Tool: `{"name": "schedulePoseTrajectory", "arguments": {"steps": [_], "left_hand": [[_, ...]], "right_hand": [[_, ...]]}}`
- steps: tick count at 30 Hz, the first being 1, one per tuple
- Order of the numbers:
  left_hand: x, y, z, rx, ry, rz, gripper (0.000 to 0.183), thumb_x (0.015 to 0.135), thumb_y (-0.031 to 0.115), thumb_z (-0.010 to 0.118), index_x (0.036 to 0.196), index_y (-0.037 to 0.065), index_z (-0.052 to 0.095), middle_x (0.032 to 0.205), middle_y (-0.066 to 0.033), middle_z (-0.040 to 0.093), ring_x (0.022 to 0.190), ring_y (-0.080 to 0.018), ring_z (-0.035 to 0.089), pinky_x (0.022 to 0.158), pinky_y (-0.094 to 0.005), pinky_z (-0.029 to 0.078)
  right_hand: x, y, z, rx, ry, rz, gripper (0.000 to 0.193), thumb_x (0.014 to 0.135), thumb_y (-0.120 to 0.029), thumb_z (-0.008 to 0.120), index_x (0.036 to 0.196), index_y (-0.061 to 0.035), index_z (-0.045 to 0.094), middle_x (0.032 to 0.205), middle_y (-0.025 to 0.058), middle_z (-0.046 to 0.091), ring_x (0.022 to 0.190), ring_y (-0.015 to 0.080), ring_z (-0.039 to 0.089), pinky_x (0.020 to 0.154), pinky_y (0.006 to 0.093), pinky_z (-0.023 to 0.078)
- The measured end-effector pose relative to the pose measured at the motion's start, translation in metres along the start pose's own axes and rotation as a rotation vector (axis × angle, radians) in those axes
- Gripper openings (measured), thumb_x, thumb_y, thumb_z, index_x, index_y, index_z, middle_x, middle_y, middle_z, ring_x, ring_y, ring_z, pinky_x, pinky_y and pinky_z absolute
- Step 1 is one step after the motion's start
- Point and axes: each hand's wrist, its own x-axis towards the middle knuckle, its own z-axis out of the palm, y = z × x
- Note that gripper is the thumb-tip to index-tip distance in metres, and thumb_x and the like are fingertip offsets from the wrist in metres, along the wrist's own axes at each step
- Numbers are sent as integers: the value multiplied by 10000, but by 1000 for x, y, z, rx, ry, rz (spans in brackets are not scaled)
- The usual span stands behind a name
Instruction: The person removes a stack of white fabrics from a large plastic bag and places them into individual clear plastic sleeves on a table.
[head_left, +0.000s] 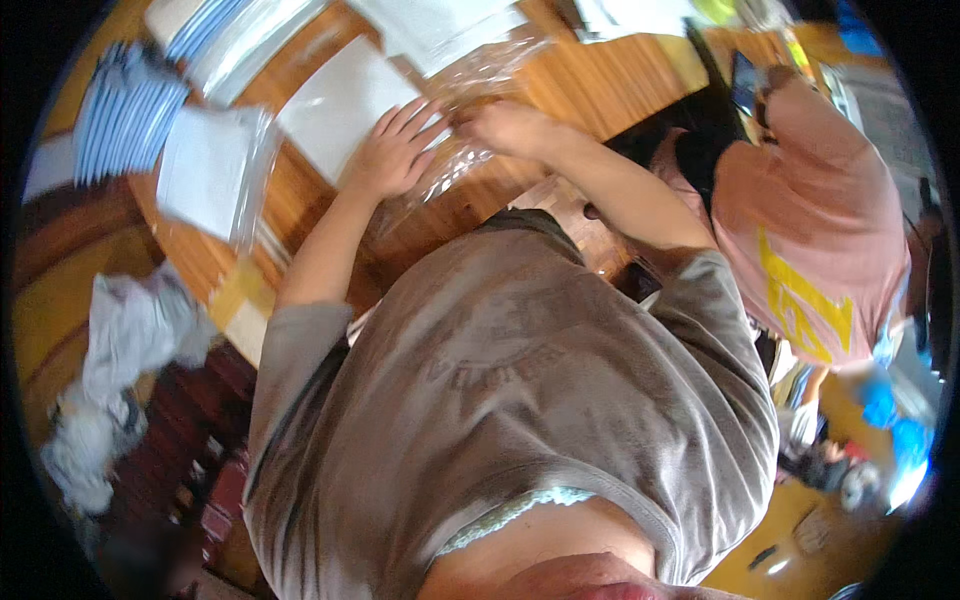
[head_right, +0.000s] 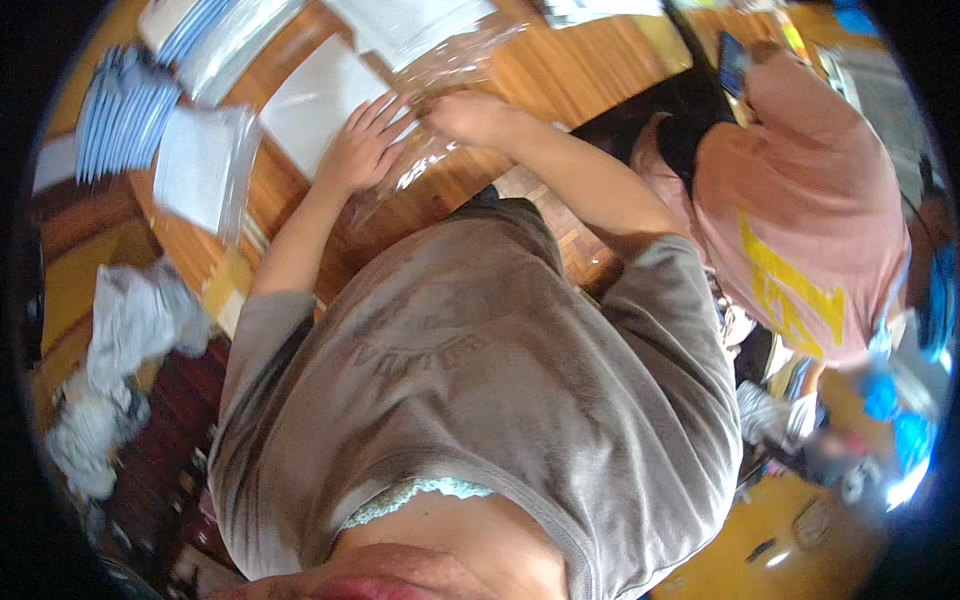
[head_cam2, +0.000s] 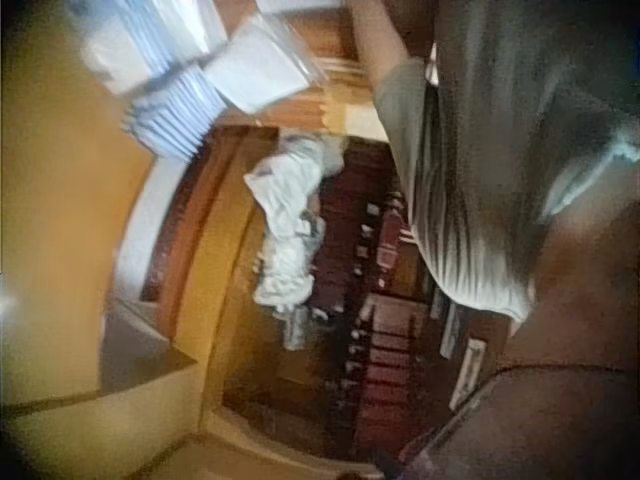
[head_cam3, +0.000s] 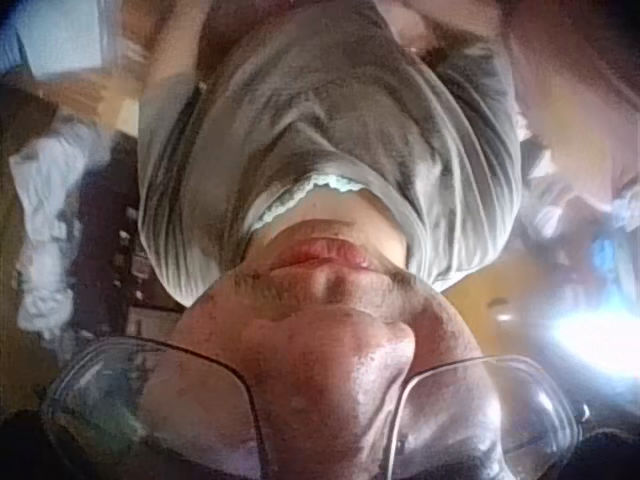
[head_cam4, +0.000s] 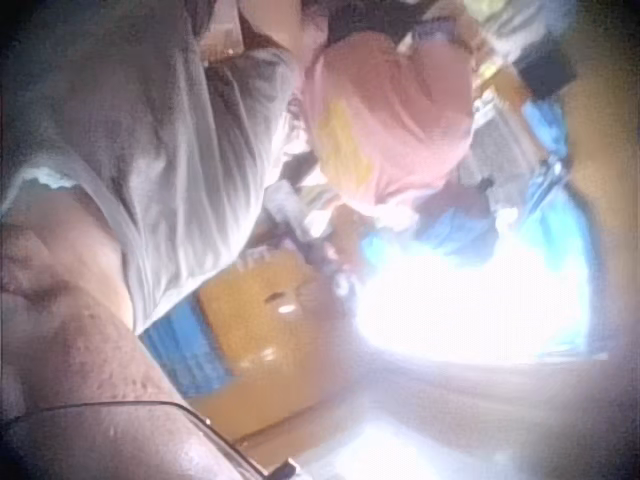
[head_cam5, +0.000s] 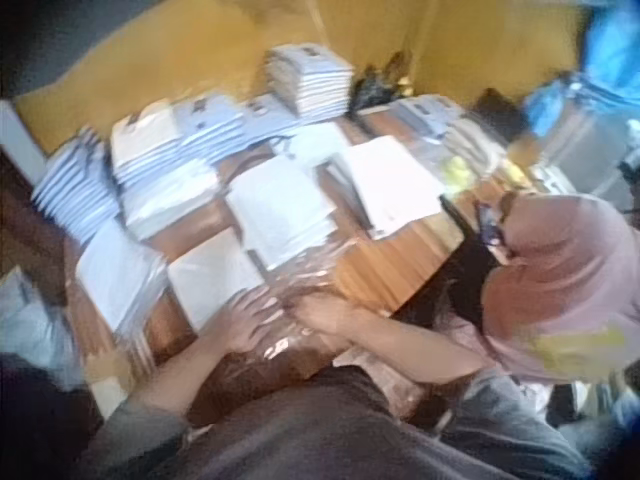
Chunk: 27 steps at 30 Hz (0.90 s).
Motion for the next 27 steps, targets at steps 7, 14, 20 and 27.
{"name": "schedulePoseTrajectory", "arguments": {"steps": [7, 14, 20, 27], "left_hand": [[-9, 5, 8, 32, 28, -36, 530, 1121, 346, 506, 1643, 262, 481, 1748, -1, 380, 1594, -247, 346, 1315, -476, 266], [-5, 2, 6, 63, -50, -39, 581, 1101, 326, 536, 1670, 274, 431, 1766, 6, 343, 1612, -253, 310, 1332, -475, 239], [-7, 5, 12, -2, 10, -44, 655, 1050, 234, 610, 1677, 272, 422, 1762, 1, 351, 1605, -259, 324, 1336, -484, 239], [-10, 4, 12, 31, -16, -56, 608, 1100, 384, 552, 1683, 308, 397, 1788, 52, 281, 1644, -224, 248, 1365, -478, 192]], "right_hand": [[-44, -26, 0, -263, 32, -287, 216, 910, -148, 676, 1080, -24, 726, 1106, 95, 674, 1037, 289, 716, 812, 411, 656], [-21, -59, -11, -132, 260, -66, 278, 908, -238, 756, 1124, -66, 725, 1166, 105, 686, 1181, 303, 667, 999, 434, 554], [6, -58, 33, -116, 101, 13, 267, 950, -164, 665, 1178, -37, 718, 1175, 109, 722, 1123, 300, 729, 925, 438, 618], [-13, -68, 12, -15, 181, 72, 302, 943, -200, 744, 1207, -60, 697, 1171, 108, 717, 1110, 323, 734, 913, 443, 629]]}}
